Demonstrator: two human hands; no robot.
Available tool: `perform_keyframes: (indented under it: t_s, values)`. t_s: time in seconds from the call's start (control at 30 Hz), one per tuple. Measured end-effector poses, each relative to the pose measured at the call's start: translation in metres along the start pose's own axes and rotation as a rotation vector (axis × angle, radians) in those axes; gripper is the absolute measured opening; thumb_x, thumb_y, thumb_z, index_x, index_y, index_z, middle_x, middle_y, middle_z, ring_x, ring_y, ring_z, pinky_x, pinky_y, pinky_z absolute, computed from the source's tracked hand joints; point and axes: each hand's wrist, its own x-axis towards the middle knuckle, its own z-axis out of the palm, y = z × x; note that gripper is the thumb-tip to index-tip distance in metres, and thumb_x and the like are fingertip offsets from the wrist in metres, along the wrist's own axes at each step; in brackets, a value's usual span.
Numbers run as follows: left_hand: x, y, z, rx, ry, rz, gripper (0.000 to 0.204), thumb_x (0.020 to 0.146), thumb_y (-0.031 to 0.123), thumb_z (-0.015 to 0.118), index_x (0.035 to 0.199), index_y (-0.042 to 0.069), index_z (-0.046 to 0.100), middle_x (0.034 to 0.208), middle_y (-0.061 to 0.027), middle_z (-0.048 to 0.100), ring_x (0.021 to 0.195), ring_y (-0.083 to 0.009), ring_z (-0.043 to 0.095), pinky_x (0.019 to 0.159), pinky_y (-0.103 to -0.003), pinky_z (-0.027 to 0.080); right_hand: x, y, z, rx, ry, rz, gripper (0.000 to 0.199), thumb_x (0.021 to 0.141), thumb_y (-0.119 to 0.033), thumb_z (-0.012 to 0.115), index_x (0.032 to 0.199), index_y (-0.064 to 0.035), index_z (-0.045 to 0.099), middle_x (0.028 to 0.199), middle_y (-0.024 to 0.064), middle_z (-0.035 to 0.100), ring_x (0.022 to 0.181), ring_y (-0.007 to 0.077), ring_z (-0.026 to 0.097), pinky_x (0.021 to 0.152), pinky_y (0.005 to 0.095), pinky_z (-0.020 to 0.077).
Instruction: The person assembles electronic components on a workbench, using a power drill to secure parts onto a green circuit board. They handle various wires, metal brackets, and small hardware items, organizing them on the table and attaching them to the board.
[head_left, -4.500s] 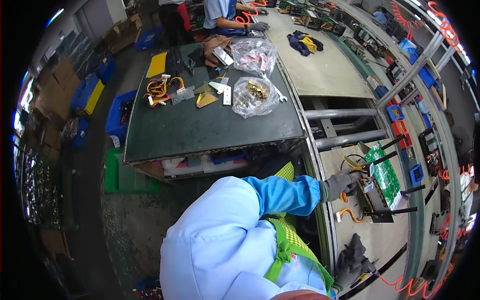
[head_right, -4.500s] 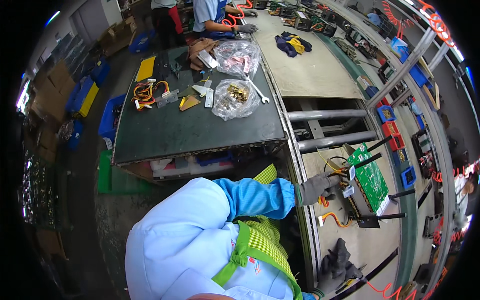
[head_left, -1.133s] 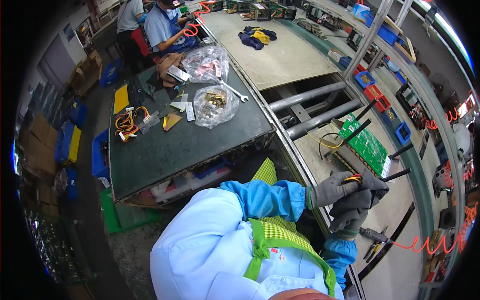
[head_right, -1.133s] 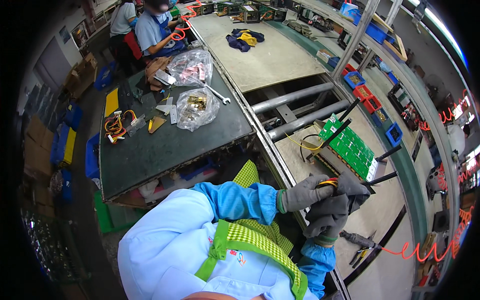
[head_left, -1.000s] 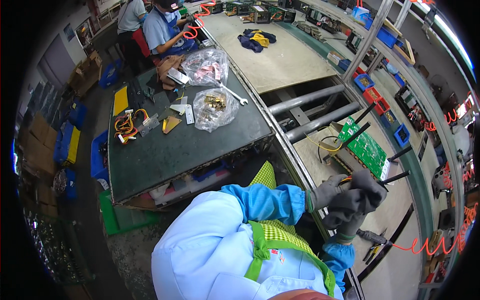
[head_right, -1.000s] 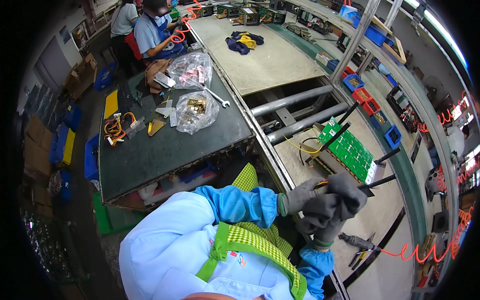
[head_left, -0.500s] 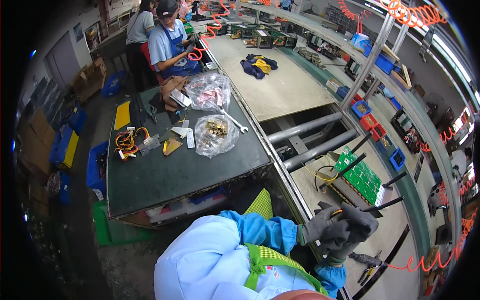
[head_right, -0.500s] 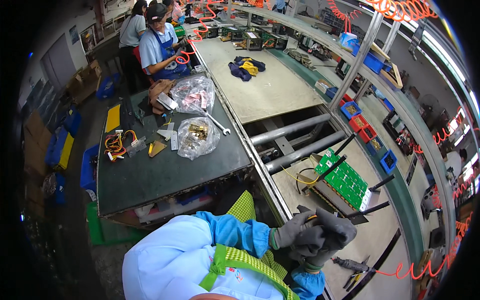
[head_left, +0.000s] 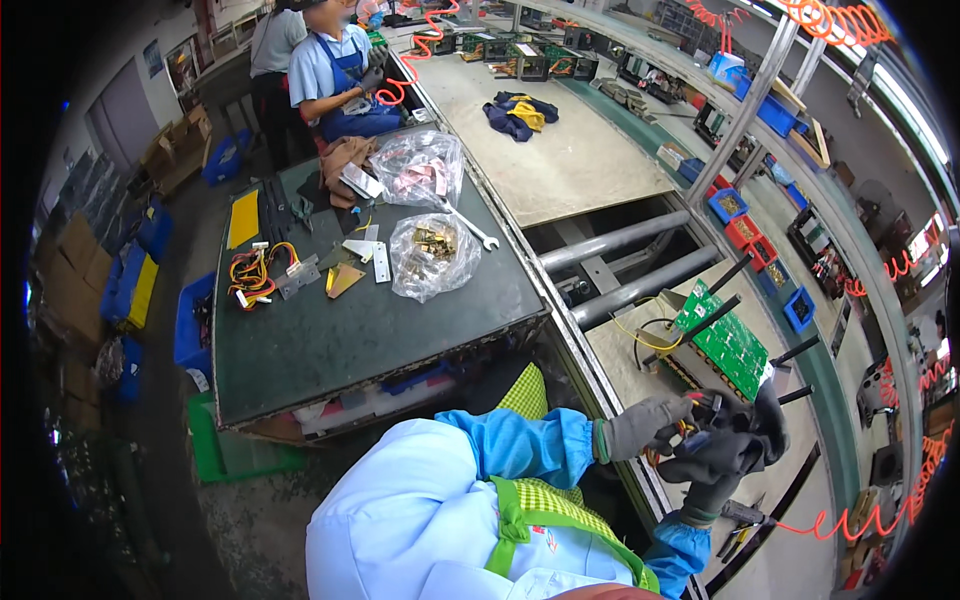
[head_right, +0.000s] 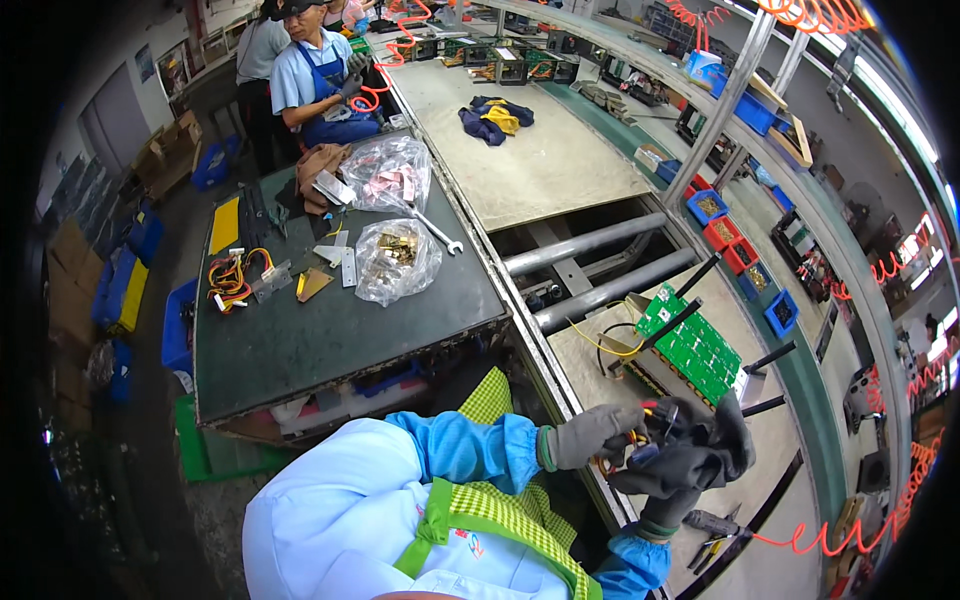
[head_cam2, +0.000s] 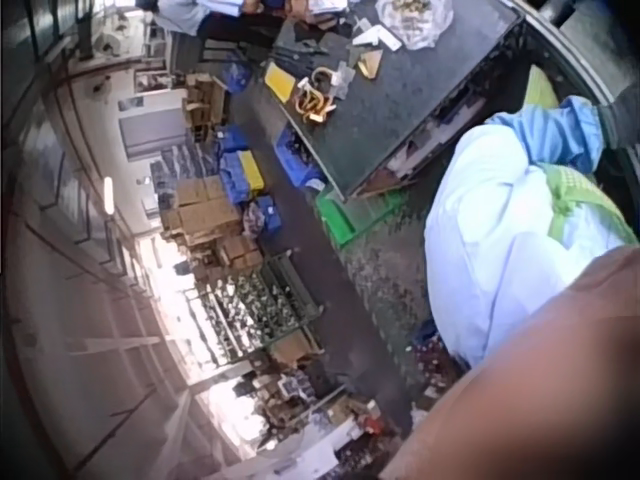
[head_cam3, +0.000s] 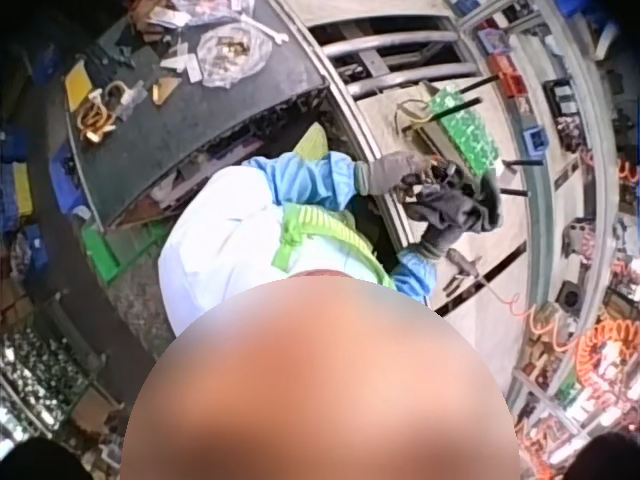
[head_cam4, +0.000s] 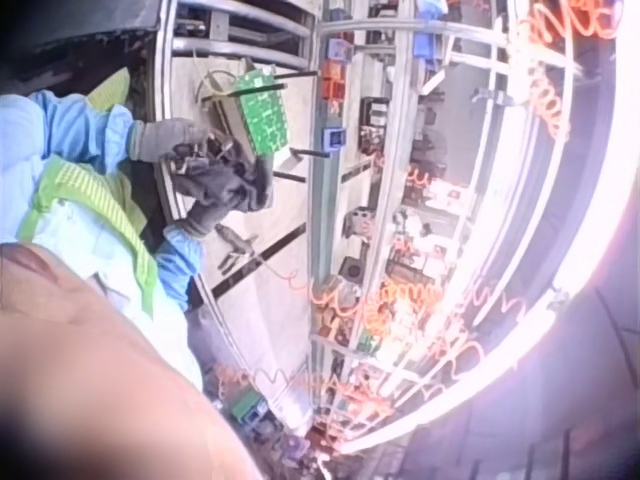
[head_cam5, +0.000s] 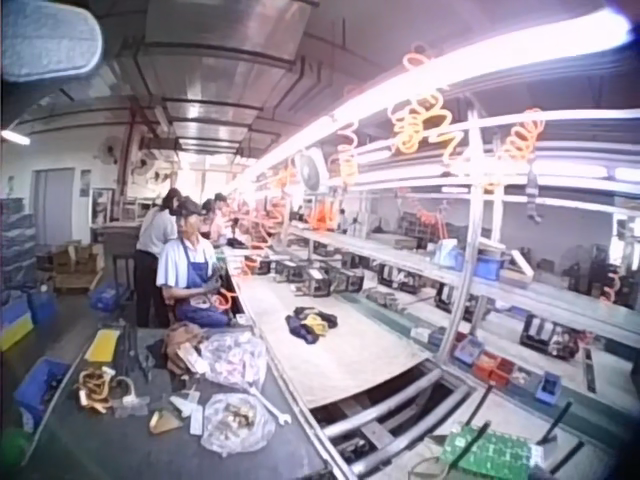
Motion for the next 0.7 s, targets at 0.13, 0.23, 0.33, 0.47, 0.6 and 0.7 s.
perform_keyframes:
  t_s: [0.13, 0.23, 0.33, 0.47, 0.6, 0.7]
  values:
    - [-0.010, 0.007, 0.007, -0.006, -0.156, -0.017, 0.035, 0.097, 0.033, 0.048, 0.120, 0.008, 0.054, 0.101, -0.0006, 0.057, 0.083, -0.0066, 0.056, 0.071, -0.023, 0.048, 0.003, -0.042, 0.028, -0.926, -0.208, -0.326, 0.055, 0.087, -0.025, 0.060, 0.133, -0.0010, 0.044, 0.130, 0.0155, 0.049, 0.119, 0.0294, 0.047, 0.100, 0.0394, 0.0367]
    - [-0.007, 0.010, 0.000, 0.053, -0.272, -0.137, 0.034, 0.095, 0.023, 0.049, 0.126, 0.008, 0.054, 0.115, -0.0020, 0.057, 0.099, -0.0105, 0.056, 0.085, -0.027, 0.049, -0.002, -0.029, 0.033, -0.472, -0.061, -0.191, 0.040, 0.091, -0.027, 0.058, 0.124, -0.0041, 0.050, 0.122, 0.0097, 0.052, 0.110, 0.0218, 0.051, 0.092, 0.0353, 0.0419]
    - [0.008, -0.019, -0.021, 0.005, -0.325, -0.026, 0.033, 0.094, 0.019, 0.051, 0.126, 0.008, 0.055, 0.118, -0.0035, 0.058, 0.105, -0.0120, 0.056, 0.089, -0.028, 0.048, 0.001, -0.027, 0.034, -0.437, -0.099, -0.175, 0.039, 0.092, -0.026, 0.056, 0.124, -0.0042, 0.049, 0.123, 0.0085, 0.051, 0.109, 0.0200, 0.051, 0.093, 0.0345, 0.0411]
    - [0.013, -0.044, -0.030, 0.478, -0.099, 0.300, 0.038, 0.097, 0.031, 0.049, 0.125, 0.006, 0.055, 0.116, -0.0075, 0.060, 0.105, -0.0167, 0.058, 0.090, -0.033, 0.048, 0.011, -0.047, 0.044, -0.442, -0.144, -0.239, 0.035, 0.093, -0.023, 0.051, 0.122, -0.0024, 0.048, 0.112, 0.0082, 0.056, 0.107, 0.0198, 0.051, 0.091, 0.0346, 0.0421]
    - [0.003, -0.019, -0.008, 0.614, -0.246, 0.227, 0.043, 0.096, 0.037, 0.051, 0.124, 0.004, 0.055, 0.110, -0.0150, 0.061, 0.105, -0.0220, 0.058, 0.089, -0.035, 0.048, 0.015, -0.132, 0.125, -0.232, -0.187, -0.136, 0.026, 0.090, -0.020, 0.051, 0.108, -0.0028, 0.055, 0.095, 0.0064, 0.062, 0.093, 0.0225, 0.057, 0.080, 0.0353, 0.0464]
    - [0.025, -0.036, -0.033, 1.403, -0.210, 1.030, 0.034, 0.096, 0.026, 0.052, 0.121, 0.004, 0.055, 0.112, -0.0175, 0.060, 0.107, -0.0243, 0.058, 0.090, -0.036, 0.048, 0.032, -0.139, 0.139, -0.744, -0.277, -0.193, 0.027, 0.090, -0.021, 0.052, 0.110, -0.0031, 0.055, 0.097, 0.0069, 0.062, 0.091, 0.0231, 0.058, 0.080, 0.0351, 0.0471]
